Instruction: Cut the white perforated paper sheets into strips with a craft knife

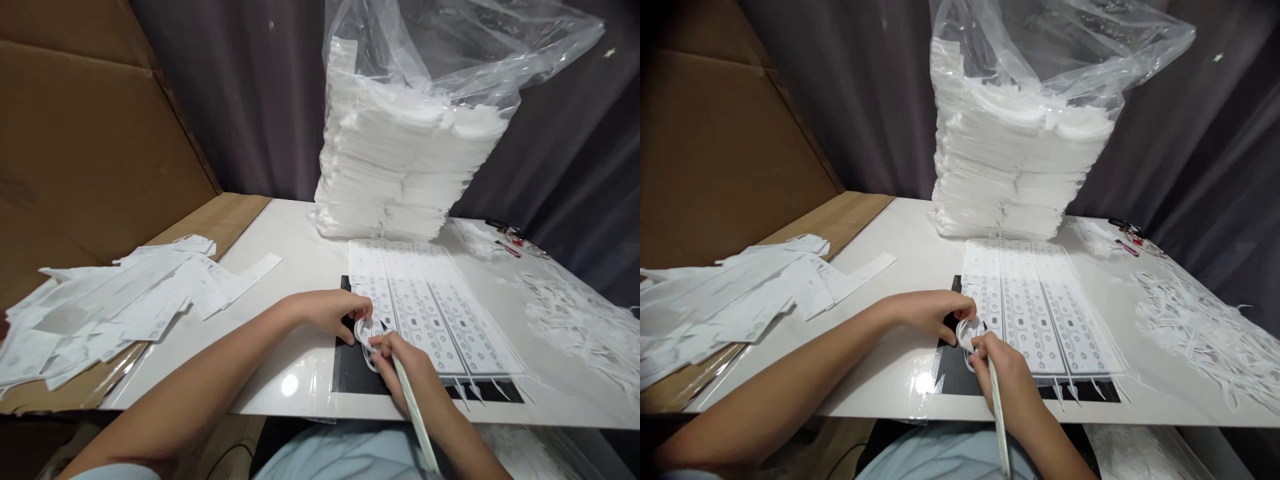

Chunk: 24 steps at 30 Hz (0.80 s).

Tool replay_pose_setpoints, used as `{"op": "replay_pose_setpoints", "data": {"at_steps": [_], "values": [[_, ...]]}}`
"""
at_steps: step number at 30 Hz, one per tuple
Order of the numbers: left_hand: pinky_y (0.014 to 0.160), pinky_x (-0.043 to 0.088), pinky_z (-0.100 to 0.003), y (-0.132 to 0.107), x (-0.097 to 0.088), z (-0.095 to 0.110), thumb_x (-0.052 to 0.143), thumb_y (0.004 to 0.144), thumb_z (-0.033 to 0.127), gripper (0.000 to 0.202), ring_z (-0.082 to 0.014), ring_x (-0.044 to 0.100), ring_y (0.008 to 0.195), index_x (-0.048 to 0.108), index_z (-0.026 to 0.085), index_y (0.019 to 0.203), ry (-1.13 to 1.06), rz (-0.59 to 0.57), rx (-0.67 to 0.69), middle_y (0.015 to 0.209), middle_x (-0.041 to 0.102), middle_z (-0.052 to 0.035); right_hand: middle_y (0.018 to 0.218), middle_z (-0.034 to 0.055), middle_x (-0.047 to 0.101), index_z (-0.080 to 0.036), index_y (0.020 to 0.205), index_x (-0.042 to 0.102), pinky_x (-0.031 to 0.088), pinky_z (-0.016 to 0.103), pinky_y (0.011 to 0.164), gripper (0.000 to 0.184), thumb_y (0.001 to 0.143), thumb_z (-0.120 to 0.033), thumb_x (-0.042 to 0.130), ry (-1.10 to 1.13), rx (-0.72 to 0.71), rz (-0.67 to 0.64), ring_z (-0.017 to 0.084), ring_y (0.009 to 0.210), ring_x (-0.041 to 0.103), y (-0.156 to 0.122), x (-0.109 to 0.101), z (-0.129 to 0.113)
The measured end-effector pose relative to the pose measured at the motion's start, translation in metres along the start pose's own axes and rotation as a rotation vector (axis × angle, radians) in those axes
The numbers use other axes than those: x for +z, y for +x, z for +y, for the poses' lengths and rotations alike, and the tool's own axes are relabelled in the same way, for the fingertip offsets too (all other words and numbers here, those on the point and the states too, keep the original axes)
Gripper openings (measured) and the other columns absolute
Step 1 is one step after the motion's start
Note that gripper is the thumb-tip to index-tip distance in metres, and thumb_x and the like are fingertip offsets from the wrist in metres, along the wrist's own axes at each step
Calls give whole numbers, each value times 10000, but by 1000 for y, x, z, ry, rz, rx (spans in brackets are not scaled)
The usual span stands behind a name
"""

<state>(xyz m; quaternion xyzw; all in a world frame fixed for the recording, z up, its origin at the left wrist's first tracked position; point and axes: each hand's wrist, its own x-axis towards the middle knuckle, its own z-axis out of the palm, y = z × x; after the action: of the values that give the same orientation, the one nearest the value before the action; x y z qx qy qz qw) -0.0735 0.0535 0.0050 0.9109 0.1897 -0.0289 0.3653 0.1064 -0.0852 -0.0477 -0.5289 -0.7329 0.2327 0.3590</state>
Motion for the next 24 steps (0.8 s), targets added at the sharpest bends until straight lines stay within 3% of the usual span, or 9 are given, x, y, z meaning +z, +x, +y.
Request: {"op": "replay_pose_setpoints", "data": {"at_steps": [2,4,7,9,13,16,19,22,24], "values": [[642,405,-245,3,2,0,739,746,273,203,-157,528,762,631,181,891,34,81,103,839,552,-20,725,20,657,-232,759,384,477,238,547,140,888,-235,440,46,62,41,143,586,614,0,1,4],[655,414,-245,2,-2,2,656,831,341,165,-146,518,751,673,180,860,26,133,141,848,540,-34,661,5,649,-236,757,369,454,221,504,149,883,-257,444,118,109,72,128,512,577,-1,2,7],[692,440,-252,-7,-15,8,588,877,401,259,-145,522,771,721,179,865,5,194,150,897,535,-59,771,49,702,-234,748,371,504,238,590,154,876,-257,451,250,158,126,142,616,638,-2,3,8],[740,455,-266,-13,-23,11,631,843,415,252,-163,543,842,742,190,871,-33,162,141,967,549,-71,864,77,718,-233,738,372,524,264,669,154,881,-236,430,285,172,120,156,718,673,-2,4,7],[801,462,-301,-19,-28,7,732,735,468,274,-216,566,971,753,207,818,-84,15,7,1078,592,-70,904,70,699,-232,782,393,518,281,721,112,853,-152,425,187,21,24,167,800,675,-5,-1,1],[787,467,-301,-18,-25,1,768,679,494,320,-215,591,927,731,179,722,-93,0,-64,1041,634,-69,883,57,639,-224,870,423,506,277,678,152,808,-172,552,54,-121,26,173,764,628,-8,-3,-2],[721,468,-273,-16,-23,-1,821,626,424,298,-193,598,864,728,180,769,-61,-27,-53,1025,652,-63,780,24,573,-220,867,440,474,269,608,172,800,-153,584,-70,-214,21,171,696,560,-9,2,0],[624,461,-242,-14,-22,4,788,691,344,225,-149,591,736,722,184,834,-35,-52,-28,969,669,-54,732,10,543,-225,788,403,445,253,597,182,841,-58,452,-63,-250,52,155,675,530,-8,6,2],[623,479,-235,-11,-20,8,711,780,307,165,-136,608,711,705,173,876,-85,-10,-1,929,671,-54,743,6,542,-229,781,371,446,246,622,210,848,-37,424,9,-249,124,142,681,529,-7,5,3]]}}
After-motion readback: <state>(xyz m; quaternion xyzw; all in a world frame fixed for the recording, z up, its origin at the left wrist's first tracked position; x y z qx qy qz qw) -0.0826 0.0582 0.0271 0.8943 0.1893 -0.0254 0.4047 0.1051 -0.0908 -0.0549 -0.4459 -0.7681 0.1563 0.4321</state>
